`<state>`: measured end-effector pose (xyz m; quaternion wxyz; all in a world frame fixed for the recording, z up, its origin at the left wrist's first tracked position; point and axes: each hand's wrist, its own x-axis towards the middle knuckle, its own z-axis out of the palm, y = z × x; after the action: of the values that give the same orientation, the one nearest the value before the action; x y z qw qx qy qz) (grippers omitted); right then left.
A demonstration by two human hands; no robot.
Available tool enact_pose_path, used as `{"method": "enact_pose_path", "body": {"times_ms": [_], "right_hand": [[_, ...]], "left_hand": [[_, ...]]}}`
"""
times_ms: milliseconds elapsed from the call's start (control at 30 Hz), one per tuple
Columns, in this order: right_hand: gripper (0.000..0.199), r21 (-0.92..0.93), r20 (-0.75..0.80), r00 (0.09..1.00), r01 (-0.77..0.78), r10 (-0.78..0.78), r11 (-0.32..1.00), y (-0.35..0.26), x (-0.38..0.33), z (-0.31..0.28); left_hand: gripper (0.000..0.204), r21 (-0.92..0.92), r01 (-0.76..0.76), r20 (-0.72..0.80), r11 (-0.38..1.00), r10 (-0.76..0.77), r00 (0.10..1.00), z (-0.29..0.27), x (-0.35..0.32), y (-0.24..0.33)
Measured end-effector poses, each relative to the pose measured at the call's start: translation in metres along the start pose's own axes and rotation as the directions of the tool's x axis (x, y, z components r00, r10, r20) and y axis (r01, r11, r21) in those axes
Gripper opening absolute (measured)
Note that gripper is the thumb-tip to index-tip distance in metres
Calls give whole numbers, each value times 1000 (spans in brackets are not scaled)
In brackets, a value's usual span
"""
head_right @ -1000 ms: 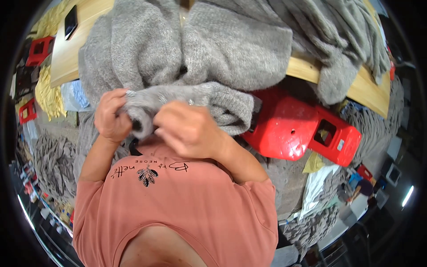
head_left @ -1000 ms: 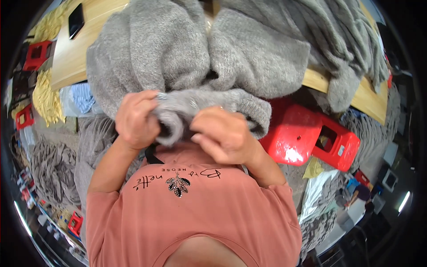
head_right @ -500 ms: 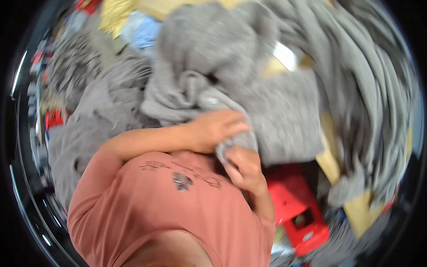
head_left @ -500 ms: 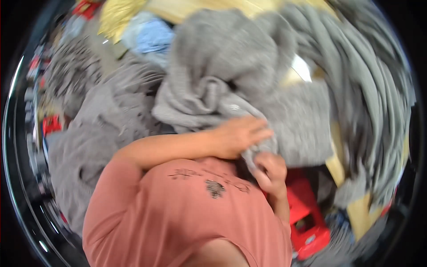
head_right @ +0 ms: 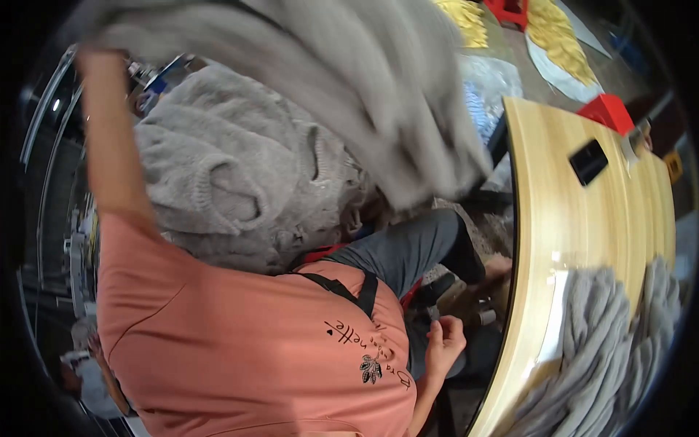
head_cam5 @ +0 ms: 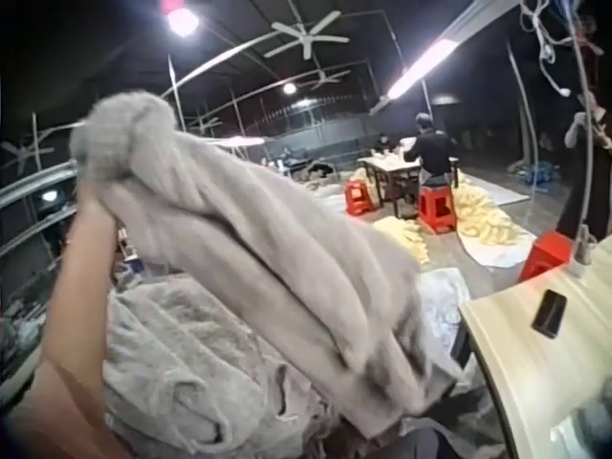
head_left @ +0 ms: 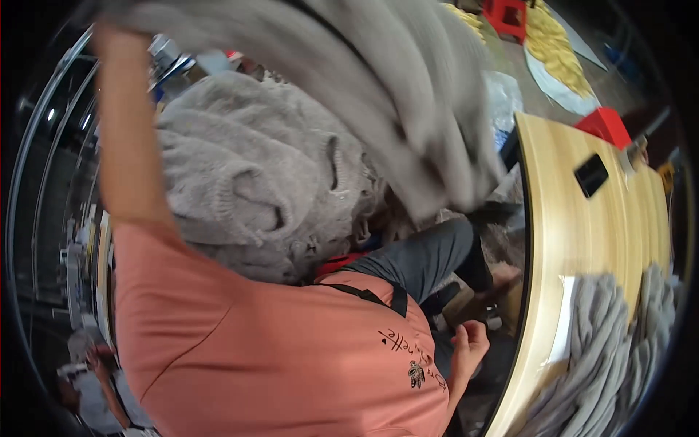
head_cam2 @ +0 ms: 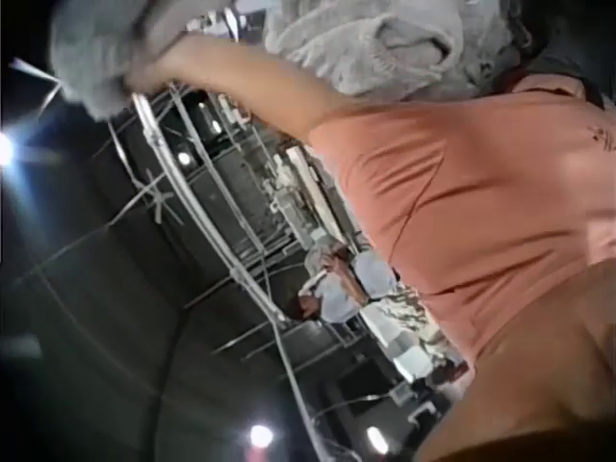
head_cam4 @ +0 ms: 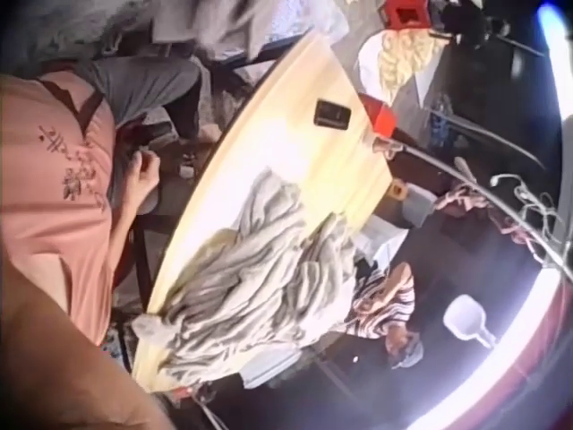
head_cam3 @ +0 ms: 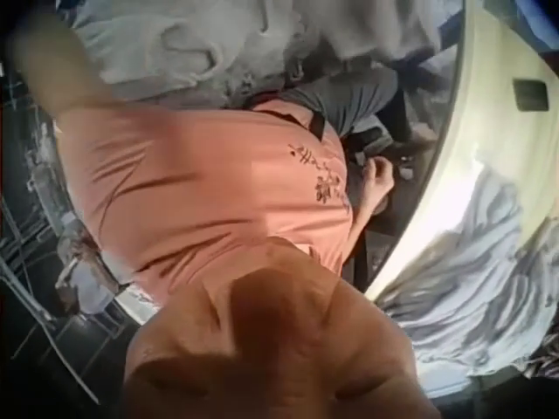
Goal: Inspecting a knitted grey garment for quality control and removing loose threads.
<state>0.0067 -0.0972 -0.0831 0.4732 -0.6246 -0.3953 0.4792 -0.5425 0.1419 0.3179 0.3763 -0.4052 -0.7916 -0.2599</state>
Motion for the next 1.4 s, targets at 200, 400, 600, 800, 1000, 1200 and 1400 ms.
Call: {"method": "enact_pose_path", "body": {"times_ms": [200, 400, 600, 800, 1000, 1200, 1400], "right_hand": [[5, -142, 252, 968, 52, -14, 989, 13, 45, 27], [7, -553, 285, 945, 298, -159, 778, 63, 68, 5], [13, -735, 201, 975, 217, -99, 643, 92, 50, -11], [12, -722, 135, 991, 115, -25, 683, 84, 43, -6], [14, -615, -105, 994, -55, -12, 787, 72, 21, 8], [8, -605, -315, 877, 110, -364, 789, 89, 1, 43], [7, -606, -594, 633, 53, -496, 794, 107, -80, 38]], "left_hand": [[36, -506, -2, -268, 863, -155, 951, -145, 113, -299], [35, -917, -307, -385, 253, -374, 844, -188, -105, -76], [11, -163, 331, 426, 929, -237, 873, -80, -263, -93], [19, -265, 288, 597, 920, -78, 799, -21, -302, -95], [20, -624, -76, 631, 777, 559, 537, -8, -360, -8], [11, -673, 406, 721, 618, 670, 176, 23, -391, 61], [14, -961, 181, -213, -208, 977, -11, -34, -461, 245]]}}
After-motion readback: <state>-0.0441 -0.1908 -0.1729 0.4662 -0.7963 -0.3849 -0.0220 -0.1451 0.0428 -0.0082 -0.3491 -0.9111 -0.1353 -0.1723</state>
